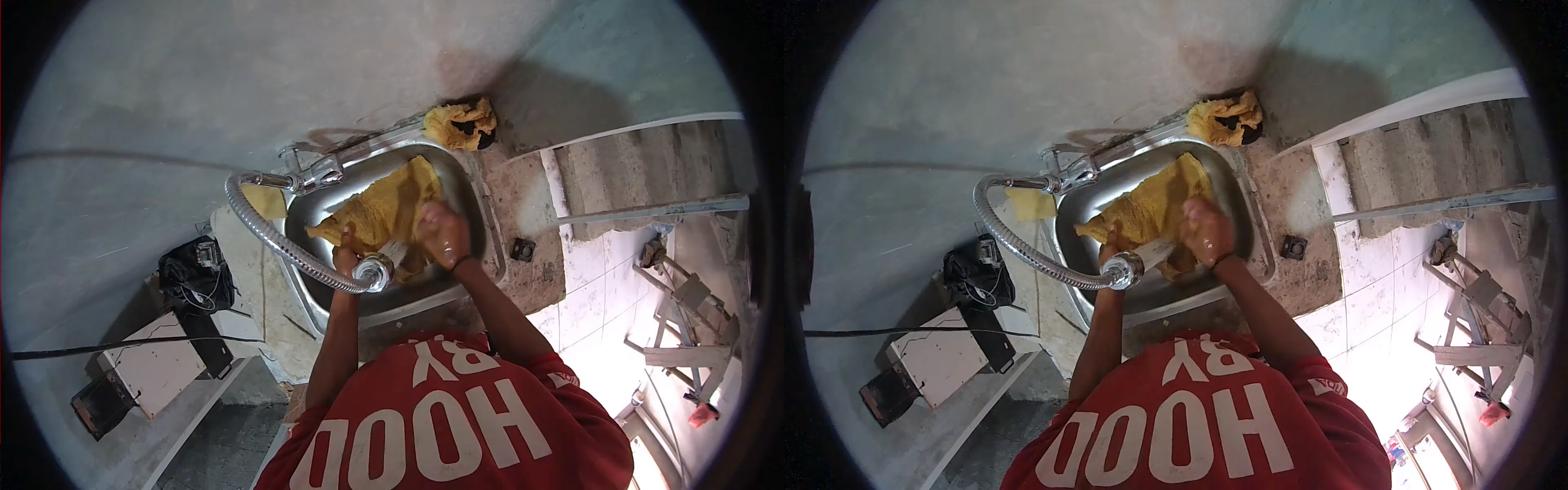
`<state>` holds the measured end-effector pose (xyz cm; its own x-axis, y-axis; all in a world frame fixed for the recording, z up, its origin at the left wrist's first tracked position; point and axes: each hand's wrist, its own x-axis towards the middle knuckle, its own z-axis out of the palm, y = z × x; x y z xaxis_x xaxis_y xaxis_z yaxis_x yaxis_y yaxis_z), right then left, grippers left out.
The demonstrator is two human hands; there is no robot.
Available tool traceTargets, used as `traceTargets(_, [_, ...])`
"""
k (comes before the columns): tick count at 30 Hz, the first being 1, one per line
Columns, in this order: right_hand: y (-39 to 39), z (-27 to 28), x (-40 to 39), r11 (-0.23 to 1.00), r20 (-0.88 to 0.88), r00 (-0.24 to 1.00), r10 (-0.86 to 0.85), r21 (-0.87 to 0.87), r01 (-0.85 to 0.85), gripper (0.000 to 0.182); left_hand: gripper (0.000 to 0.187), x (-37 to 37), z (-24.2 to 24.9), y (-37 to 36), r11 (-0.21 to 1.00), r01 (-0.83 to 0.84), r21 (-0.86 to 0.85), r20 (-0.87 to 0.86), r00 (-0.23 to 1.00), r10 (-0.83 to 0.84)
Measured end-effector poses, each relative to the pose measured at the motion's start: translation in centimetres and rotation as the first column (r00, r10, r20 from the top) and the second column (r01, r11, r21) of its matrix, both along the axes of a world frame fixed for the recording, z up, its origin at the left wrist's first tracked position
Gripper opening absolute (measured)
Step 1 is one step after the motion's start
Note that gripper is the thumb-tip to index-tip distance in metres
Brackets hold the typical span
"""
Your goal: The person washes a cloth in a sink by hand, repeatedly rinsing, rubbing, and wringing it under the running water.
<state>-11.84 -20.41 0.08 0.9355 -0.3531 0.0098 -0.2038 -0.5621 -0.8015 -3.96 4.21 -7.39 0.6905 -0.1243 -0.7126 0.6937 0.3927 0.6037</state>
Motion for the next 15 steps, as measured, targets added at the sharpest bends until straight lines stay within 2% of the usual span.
traceTargets(1, [1.4, -0.9, -0.6, 0.982, -0.097, 0.99, 0.099, 0.173, -0.081, 0.032, 0.06, -0.2, -0.5, 0.5, 0.994, 0.08, 0.076, 0.076, 0.993, -0.086])
traceTargets(2, [2.9, -1.9, -1.2, 0.95, -0.177, 0.965, 0.193, 0.279, -0.139, 0.045, 0.063, -0.5, -0.8, 0.8, 0.975, 0.154, 0.157, 0.145, 0.973, -0.177])
traceTargets(3, [4.6, -3.1, -1.9, 0.903, -0.242, 0.925, 0.293, 0.389, -0.184, 0.06, 0.063, -0.8, -0.8, 0.6, 0.975, 0.159, 0.157, 0.142, 0.973, -0.182])
traceTargets(4, [6.5, -4.3, -2.5, 0.903, -0.241, 0.926, 0.29, 0.388, -0.182, 0.06, 0.064, -0.9, -0.5, 0.2, 0.934, 0.17, 0.314, 0.348, 0.895, -0.28])
traceTargets(5, [8.6, -5.5, -2.9, 0.949, -0.211, 0.93, 0.3, 0.169, -0.267, 0.059, 0.068, -0.8, -0.1, -0.1, 0.876, 0.135, 0.464, 0.517, 0.762, -0.391])
traceTargets(6, [9.8, -6.8, -3.2, 0.942, -0.185, 0.931, 0.316, -0.061, -0.331, 0.059, 0.076, -0.7, 0.5, -0.1, 0.774, 0.166, 0.611, 0.495, 0.683, -0.538])
traceTargets(7, [10.3, -8.1, -3.4, 0.942, -0.181, 0.931, 0.317, -0.058, -0.331, 0.059, 0.076, -0.5, 2.3, -0.9, 0.772, 0.165, 0.614, 0.495, 0.681, -0.539])
traceTargets(9, [10.9, -10.8, -3.4, 0.965, -0.148, 0.955, 0.257, -0.011, -0.262, 0.05, 0.083, 0.5, 8.8, -4.0, 0.693, 0.263, 0.671, 0.434, 0.618, -0.655])
traceTargets(10, [11.3, -11.9, -3.6, 0.974, -0.135, 0.965, 0.225, 0.015, -0.225, 0.046, 0.081, 1.3, 13.0, -4.7, 0.524, 0.459, 0.717, 0.164, 0.619, -0.768])
traceTargets(11, [11.4, -12.6, -3.7, 0.982, -0.124, 0.974, 0.19, 0.04, -0.187, 0.042, 0.081, 1.8, 11.8, -4.3, 0.522, 0.46, 0.718, 0.163, 0.617, -0.77])
traceTargets(13, [10.7, -11.4, -3.7, 0.989, -0.121, 0.982, 0.145, 0.058, -0.139, 0.037, 0.07, 3.0, 10.9, -4.4, 0.413, 0.225, 0.883, 0.315, 0.369, -0.874])
traceTargets(14, [10.1, -10.8, -3.8, 0.989, -0.128, 0.982, 0.142, 0.054, -0.136, 0.036, 0.062, 3.1, 10.8, -4.0, 0.35, 0.334, 0.875, 0.169, 0.467, -0.868])
traceTargets(15, [9.6, -10.0, -3.7, 0.989, -0.133, 0.981, 0.141, 0.053, -0.135, 0.034, 0.057, 4.1, 11.1, -4.4, 0.305, 0.282, 0.91, 0.163, 0.433, -0.887])
